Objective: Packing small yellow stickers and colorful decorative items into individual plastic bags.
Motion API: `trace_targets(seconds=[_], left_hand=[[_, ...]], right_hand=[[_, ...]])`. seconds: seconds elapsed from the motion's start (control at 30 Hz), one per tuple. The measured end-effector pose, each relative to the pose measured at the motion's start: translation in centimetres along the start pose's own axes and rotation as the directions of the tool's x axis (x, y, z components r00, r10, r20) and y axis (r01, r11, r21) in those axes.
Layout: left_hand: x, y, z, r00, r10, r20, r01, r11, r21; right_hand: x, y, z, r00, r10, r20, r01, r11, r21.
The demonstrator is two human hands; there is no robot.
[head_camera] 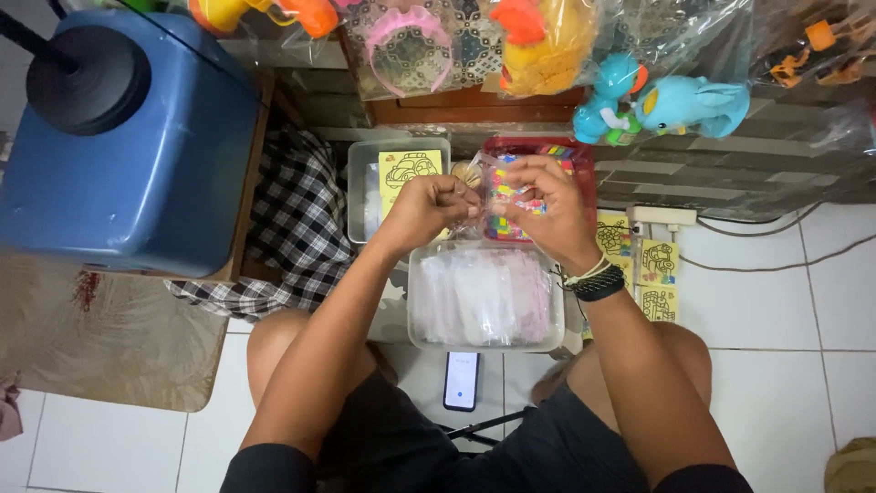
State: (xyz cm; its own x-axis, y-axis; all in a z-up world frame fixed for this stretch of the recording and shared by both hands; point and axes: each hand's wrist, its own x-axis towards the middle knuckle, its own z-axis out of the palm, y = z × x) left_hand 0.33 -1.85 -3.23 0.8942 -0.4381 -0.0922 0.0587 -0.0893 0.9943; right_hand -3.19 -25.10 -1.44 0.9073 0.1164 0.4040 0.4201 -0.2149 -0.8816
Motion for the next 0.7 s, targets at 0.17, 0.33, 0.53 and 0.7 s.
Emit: trace_targets(seconds=[0.17, 0.33, 0.53, 0.7], left_hand=[[-0.4, 0.6, -0.3, 1.000, 0.019, -0.020, -0.017, 0.996, 0.085], [0.2, 2.4, -3.9, 0.942, 0.248, -0.226, -0.089, 0.835, 0.543], [-0.8, 5.1, -6.8, 0.911, 0.250, -0.329, -0.211, 0.966, 0.150], [-0.9, 4.8, -8.4, 0.883, 0.296, -0.364, -0.280, 0.955, 0.096]], right_hand=[[-0.4, 1.3, 0.6, 0.999, -0.042, 0.032, 0.044, 0.997, -0.060], [-0.1, 1.7, 1.1, 0.995, -0.002, -0.100, 0.005, 0.999, 0.034], [-0.7, 3.0, 4.4, 0.964, 0.032, 0.265, 0.088, 0.899, -0.428], [0.6, 7.2, 10.9, 0.892, 0.009, 0.452, 0.236, 0.844, -0.482]])
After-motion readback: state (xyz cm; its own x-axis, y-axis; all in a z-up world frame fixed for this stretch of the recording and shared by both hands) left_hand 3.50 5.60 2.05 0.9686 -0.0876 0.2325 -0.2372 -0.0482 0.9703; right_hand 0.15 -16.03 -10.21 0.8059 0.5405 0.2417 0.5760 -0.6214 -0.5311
